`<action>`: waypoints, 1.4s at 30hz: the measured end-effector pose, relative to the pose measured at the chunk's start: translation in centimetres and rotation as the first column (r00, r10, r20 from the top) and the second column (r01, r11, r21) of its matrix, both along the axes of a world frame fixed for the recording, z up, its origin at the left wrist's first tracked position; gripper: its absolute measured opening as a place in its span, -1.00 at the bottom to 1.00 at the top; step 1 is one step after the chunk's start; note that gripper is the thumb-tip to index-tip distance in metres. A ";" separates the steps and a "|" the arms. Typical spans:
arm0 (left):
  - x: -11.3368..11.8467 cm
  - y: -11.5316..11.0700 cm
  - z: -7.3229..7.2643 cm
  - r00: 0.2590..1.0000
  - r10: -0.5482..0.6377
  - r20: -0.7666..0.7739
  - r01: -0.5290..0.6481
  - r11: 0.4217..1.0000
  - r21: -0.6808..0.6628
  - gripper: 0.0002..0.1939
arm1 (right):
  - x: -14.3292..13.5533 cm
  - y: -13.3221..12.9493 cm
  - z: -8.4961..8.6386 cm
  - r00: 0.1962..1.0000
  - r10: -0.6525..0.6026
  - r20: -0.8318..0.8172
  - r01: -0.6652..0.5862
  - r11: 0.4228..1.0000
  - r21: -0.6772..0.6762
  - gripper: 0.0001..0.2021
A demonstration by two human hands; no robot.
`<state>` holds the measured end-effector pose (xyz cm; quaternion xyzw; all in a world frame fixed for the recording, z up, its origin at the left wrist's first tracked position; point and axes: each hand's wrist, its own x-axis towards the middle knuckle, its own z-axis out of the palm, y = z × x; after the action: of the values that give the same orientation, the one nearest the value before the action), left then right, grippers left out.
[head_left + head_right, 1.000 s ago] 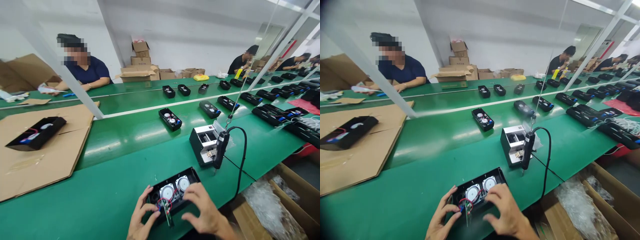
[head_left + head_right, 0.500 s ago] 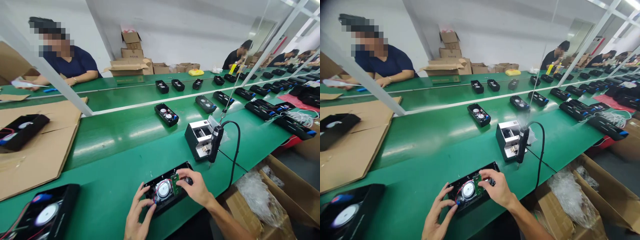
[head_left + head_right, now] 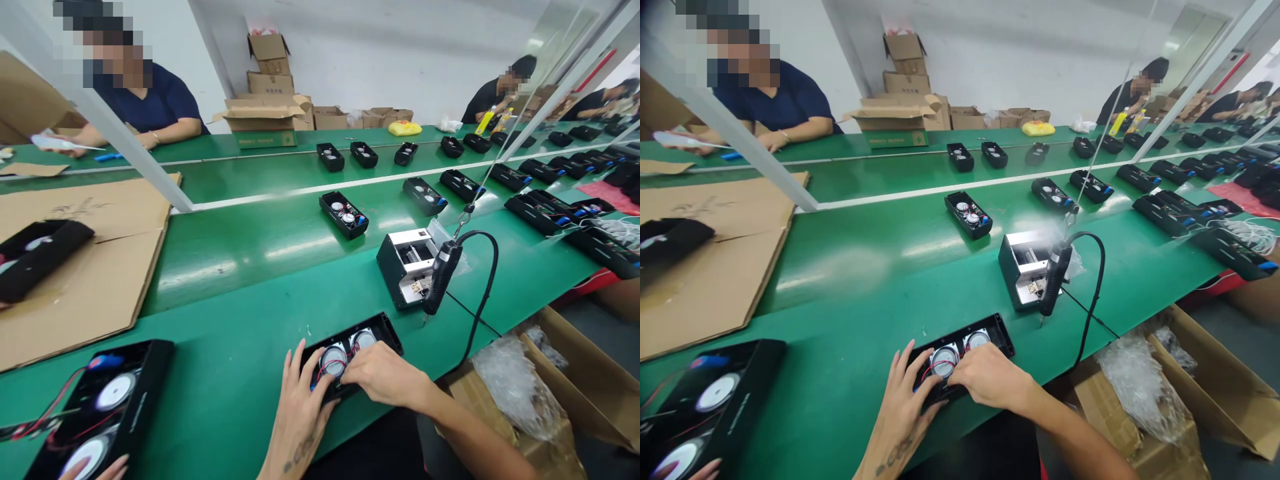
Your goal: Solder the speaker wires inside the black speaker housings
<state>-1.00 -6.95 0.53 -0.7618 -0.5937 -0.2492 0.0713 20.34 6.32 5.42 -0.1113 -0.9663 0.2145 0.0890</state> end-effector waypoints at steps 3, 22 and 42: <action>-0.1 0.3 -0.2 0.998 -0.066 -0.024 0.065 0.998 -0.018 -0.80 | -0.1 0.4 1.0 0.999 0.009 0.054 -0.008 1.000 -0.022 -0.67; -1.4 5.2 2.4 0.959 -0.106 0.263 0.209 0.892 -0.401 -0.84 | -1.8 2.3 4.3 0.944 -0.019 0.329 0.057 0.993 -0.106 -0.69; -4.3 10.9 5.9 0.924 0.099 0.369 0.223 0.646 -0.730 -0.66 | -5.4 7.0 5.3 0.950 0.025 0.313 0.088 0.935 -0.342 -0.59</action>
<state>-5.34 3.93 6.43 -0.6783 -0.6180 -0.1203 -0.3787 14.97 13.28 10.68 -0.1737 -0.9121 0.3620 -0.0826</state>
